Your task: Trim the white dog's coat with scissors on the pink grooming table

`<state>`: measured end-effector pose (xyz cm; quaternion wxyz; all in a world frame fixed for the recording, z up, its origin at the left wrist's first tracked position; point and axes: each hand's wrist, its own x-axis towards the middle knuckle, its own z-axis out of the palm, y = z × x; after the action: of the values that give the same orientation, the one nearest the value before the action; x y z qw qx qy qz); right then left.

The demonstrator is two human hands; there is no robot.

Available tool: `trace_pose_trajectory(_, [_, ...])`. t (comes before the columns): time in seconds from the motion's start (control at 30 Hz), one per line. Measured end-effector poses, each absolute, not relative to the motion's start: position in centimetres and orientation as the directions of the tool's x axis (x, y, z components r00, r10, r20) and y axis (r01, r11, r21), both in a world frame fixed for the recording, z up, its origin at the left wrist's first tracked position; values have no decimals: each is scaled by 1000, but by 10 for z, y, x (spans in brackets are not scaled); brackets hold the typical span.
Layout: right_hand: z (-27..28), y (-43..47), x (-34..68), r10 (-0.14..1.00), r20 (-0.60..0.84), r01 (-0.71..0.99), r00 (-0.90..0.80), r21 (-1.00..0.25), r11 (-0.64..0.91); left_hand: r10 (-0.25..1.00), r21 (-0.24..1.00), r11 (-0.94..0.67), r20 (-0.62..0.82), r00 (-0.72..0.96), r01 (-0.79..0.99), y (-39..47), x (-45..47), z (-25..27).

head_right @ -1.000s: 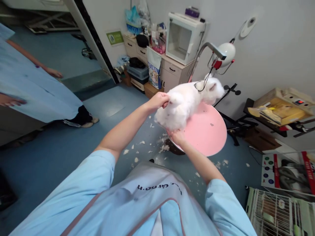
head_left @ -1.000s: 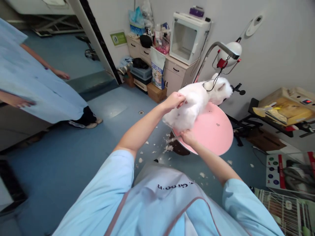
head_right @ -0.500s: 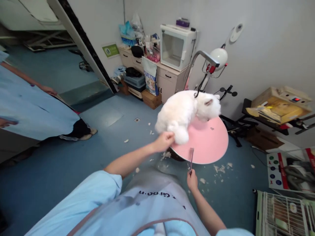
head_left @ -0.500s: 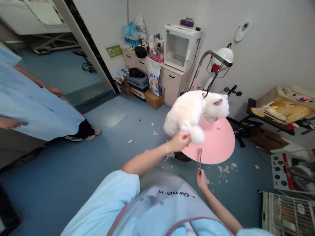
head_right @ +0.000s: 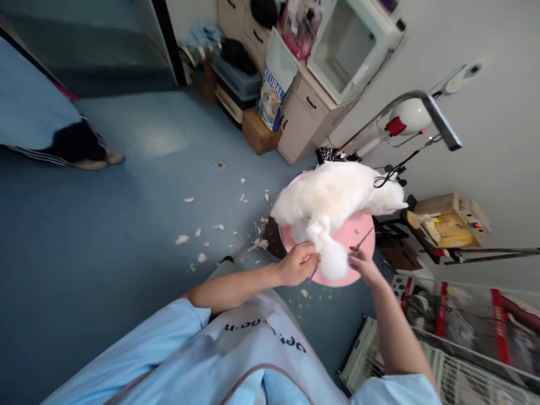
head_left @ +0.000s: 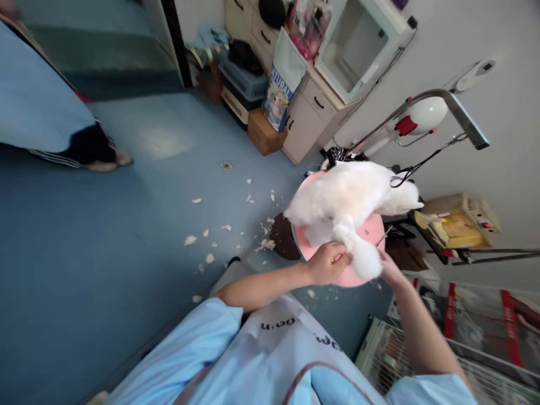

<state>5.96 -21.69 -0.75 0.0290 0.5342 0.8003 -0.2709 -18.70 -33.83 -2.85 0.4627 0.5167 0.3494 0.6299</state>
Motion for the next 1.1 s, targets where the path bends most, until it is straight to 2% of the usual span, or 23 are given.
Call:
trace_pose_trajectory(0.03, [22,-210,55,853,-336,884,-398,-388,260,938,899,-343,344,-46,-273,-338,-185,-26])
trace_pose_trajectory(0.07, [52,-204,46,863,-339,912,-374,-303,276,933,879,-354,357,-53,-319,-338,-183,-24])
trace_pose_trajectory(0.1, [80,-199,33,854,-353,924,-381,-140,355,928,862,-364,369,-57,-353,-337,-181,-22])
trace_pose_trajectory(0.13, [105,-196,16,848,-348,888,-398,84,452,923,850,-373,380,-59,-373,-337,-178,-20])
trace_pose_trajectory(0.17, [125,-195,-5,840,-344,794,-420,309,523,918,841,-382,393,-55,-383,-336,-177,-19])
trace_pose_trajectory(0.23, [153,-196,-50,802,-394,513,-449,621,593,910,826,-396,413,-47,-401,-334,-175,-16])
trace_pose_trajectory(0.3, [162,-199,-93,745,-469,284,-473,719,634,905,811,-399,423,-42,-429,-332,-174,-13])
trace_pose_trajectory(0.43, [153,-199,-146,643,-563,66,-519,724,687,894,782,-425,442,-74,-457,-323,-175,-7])
trace_pose_trajectory(0.57, [147,-189,-158,637,-606,-8,-477,728,686,886,760,-449,448,-122,-470,-313,-174,-2])
trace_pose_trajectory(0.73, [149,-172,-160,555,-665,-104,-500,682,724,851,730,-514,500,-160,-450,-302,-165,0])
trace_pose_trajectory(0.9, [151,-164,-168,589,-694,-139,-414,688,713,825,712,-558,531,-193,-425,-298,-157,1])
trace_pose_trajectory(1.1, [155,-163,-182,576,-751,-216,-322,651,728,833,702,-539,526,-170,-465,-298,-166,1])
